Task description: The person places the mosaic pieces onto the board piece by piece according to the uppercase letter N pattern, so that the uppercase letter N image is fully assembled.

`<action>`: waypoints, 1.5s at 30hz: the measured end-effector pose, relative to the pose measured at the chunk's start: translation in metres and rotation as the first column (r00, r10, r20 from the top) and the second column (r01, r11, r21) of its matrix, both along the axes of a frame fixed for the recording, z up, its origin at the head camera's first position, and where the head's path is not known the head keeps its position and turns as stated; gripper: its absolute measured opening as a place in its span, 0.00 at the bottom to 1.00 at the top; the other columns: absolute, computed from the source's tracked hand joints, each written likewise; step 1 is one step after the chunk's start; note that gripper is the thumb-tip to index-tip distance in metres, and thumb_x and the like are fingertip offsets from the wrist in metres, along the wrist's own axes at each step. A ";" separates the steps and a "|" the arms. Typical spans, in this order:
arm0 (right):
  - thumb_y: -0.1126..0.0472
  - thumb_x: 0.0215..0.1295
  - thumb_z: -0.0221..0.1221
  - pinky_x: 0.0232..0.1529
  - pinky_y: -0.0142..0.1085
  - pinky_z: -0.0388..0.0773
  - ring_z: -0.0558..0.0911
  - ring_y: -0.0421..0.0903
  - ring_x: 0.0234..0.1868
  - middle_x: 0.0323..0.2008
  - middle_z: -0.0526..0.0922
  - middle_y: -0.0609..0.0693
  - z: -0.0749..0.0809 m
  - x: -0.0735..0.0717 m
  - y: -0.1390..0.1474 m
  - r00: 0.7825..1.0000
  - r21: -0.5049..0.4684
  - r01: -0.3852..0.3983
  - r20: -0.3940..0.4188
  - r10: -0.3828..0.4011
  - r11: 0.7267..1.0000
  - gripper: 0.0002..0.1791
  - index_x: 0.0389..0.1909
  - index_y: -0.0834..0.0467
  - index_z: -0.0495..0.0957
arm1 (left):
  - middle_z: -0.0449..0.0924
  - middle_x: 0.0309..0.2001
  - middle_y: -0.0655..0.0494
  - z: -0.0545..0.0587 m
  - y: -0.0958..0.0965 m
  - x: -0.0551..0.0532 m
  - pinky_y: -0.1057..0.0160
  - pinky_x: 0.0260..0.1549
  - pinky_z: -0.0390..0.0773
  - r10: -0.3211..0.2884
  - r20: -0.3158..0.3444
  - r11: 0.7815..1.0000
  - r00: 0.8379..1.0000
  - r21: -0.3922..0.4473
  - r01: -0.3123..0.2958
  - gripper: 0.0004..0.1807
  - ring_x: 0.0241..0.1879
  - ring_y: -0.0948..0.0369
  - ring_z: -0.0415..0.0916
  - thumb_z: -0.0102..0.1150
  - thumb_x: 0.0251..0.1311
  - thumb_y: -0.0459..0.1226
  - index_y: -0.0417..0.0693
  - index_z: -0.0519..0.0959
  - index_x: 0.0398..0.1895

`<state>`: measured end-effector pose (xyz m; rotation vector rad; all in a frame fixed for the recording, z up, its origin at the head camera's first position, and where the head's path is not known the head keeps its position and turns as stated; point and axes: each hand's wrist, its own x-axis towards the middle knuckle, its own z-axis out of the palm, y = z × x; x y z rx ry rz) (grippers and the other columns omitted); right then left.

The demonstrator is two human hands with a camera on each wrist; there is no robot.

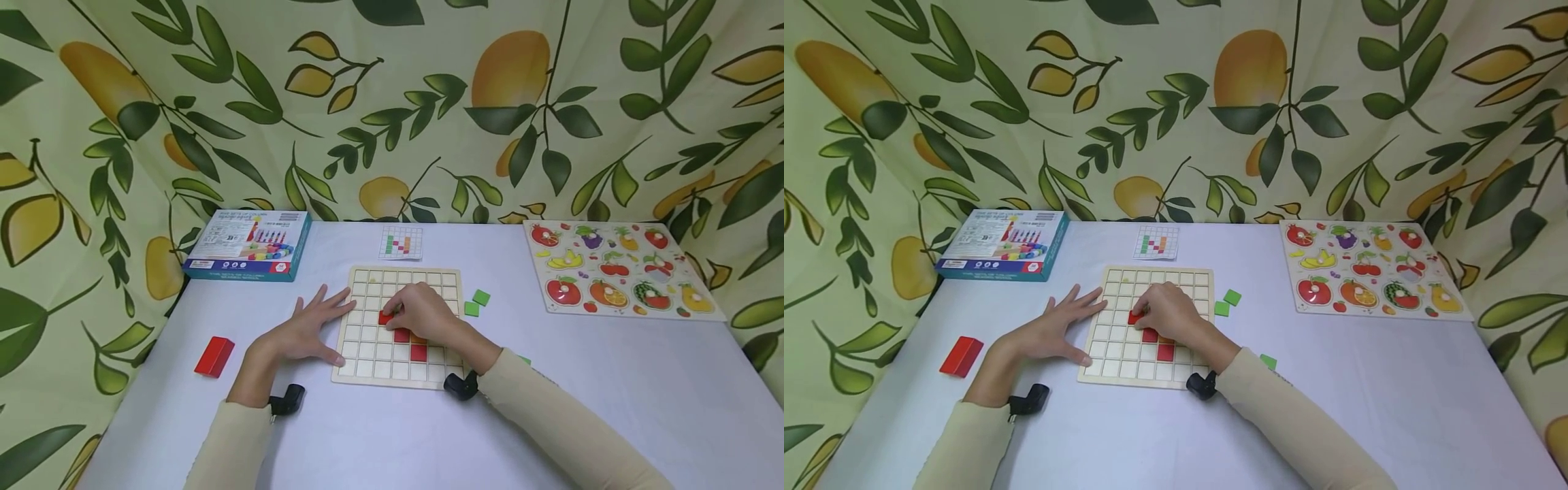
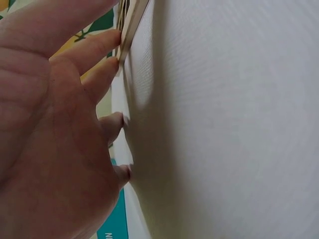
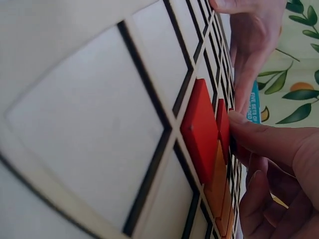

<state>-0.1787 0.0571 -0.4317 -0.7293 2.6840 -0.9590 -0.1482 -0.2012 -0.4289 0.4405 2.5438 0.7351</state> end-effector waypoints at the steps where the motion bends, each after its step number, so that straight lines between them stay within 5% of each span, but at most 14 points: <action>1: 0.61 0.52 0.77 0.46 0.35 0.83 0.86 0.44 0.49 0.38 0.93 0.46 0.000 0.000 0.000 1.000 0.004 0.000 -0.002 0.000 1.000 0.11 0.38 0.54 0.92 | 0.44 0.85 0.58 0.000 0.000 0.000 0.27 0.75 0.23 0.000 0.001 1.000 1.000 0.001 0.000 0.59 0.84 0.41 0.25 0.82 0.41 0.52 0.59 0.60 0.80; 22: 0.60 0.56 0.75 0.52 0.39 0.84 0.86 0.45 0.52 0.43 0.92 0.46 0.001 0.005 -0.003 1.000 0.072 -0.007 -0.029 0.009 0.997 0.10 0.40 0.53 0.91 | 0.45 0.85 0.57 -0.001 0.000 0.002 0.27 0.75 0.23 0.000 -0.009 1.000 1.000 0.029 0.001 0.59 0.84 0.40 0.26 0.82 0.41 0.50 0.58 0.61 0.79; 29: 0.59 0.58 0.74 0.43 0.34 0.82 0.85 0.42 0.43 0.43 0.92 0.45 0.004 0.007 -0.001 0.998 0.082 -0.041 -0.034 0.044 0.996 0.11 0.42 0.53 0.91 | 0.44 0.85 0.58 -0.003 -0.001 0.002 0.27 0.75 0.24 -0.002 -0.016 1.000 1.000 0.017 0.002 0.59 0.84 0.40 0.26 0.82 0.41 0.50 0.59 0.61 0.80; 40: 0.53 0.63 0.70 0.47 0.35 0.80 0.80 0.40 0.41 0.55 0.87 0.46 0.009 0.009 0.008 0.993 0.097 -0.115 0.038 0.112 0.989 0.16 0.51 0.51 0.88 | 0.44 0.85 0.58 -0.002 -0.001 0.002 0.27 0.75 0.24 -0.008 -0.015 1.000 1.000 -0.004 0.008 0.59 0.84 0.41 0.26 0.81 0.42 0.52 0.60 0.60 0.80; 45: 0.52 0.64 0.70 0.47 0.34 0.80 0.79 0.38 0.35 0.58 0.84 0.45 0.013 0.006 0.016 0.988 0.025 -0.148 0.052 0.146 0.989 0.17 0.53 0.49 0.86 | 0.44 0.85 0.58 -0.003 0.000 0.002 0.27 0.75 0.24 -0.013 -0.016 1.000 1.000 0.001 0.014 0.59 0.84 0.41 0.26 0.81 0.42 0.53 0.60 0.60 0.80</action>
